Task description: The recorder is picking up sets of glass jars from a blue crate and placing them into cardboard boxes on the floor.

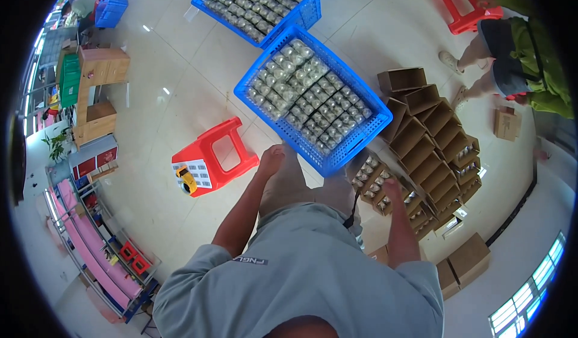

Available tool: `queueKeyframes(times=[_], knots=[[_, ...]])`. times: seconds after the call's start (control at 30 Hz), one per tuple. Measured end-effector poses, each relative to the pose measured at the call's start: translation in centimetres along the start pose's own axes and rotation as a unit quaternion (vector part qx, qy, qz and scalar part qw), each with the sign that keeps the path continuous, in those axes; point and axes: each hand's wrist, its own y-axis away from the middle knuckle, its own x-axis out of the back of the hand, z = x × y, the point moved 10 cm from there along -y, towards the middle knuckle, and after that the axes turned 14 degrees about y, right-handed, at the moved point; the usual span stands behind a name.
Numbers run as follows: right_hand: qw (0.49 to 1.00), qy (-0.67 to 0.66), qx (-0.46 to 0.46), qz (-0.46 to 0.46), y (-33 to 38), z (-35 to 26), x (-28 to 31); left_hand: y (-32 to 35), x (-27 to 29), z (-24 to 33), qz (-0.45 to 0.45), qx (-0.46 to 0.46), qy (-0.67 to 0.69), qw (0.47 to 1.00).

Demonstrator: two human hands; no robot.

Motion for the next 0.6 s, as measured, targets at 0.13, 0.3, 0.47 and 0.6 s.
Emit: queueKeyframes(times=[0.13,0.3,0.47,0.6], knots=[[0.955,0.247,0.004,0.161,-5.7,-1.5,4.9,-1.8,-0.4,-2.8,0.052,0.033,0.131,0.989],[0.986,0.038,0.100,0.126,-15.3,-18.1,-1.8,-9.4,4.6,-9.7,0.149,0.003,-0.018,0.989],[0.911,0.227,0.299,0.173,-35.3,-39.0,-7.5,-21.7,3.8,-13.1,0.277,0.064,0.052,0.957],[0.873,0.234,0.309,0.297,-43.1,-47.5,-10.3,-22.6,1.1,-17.1,0.317,0.098,0.078,0.940]])
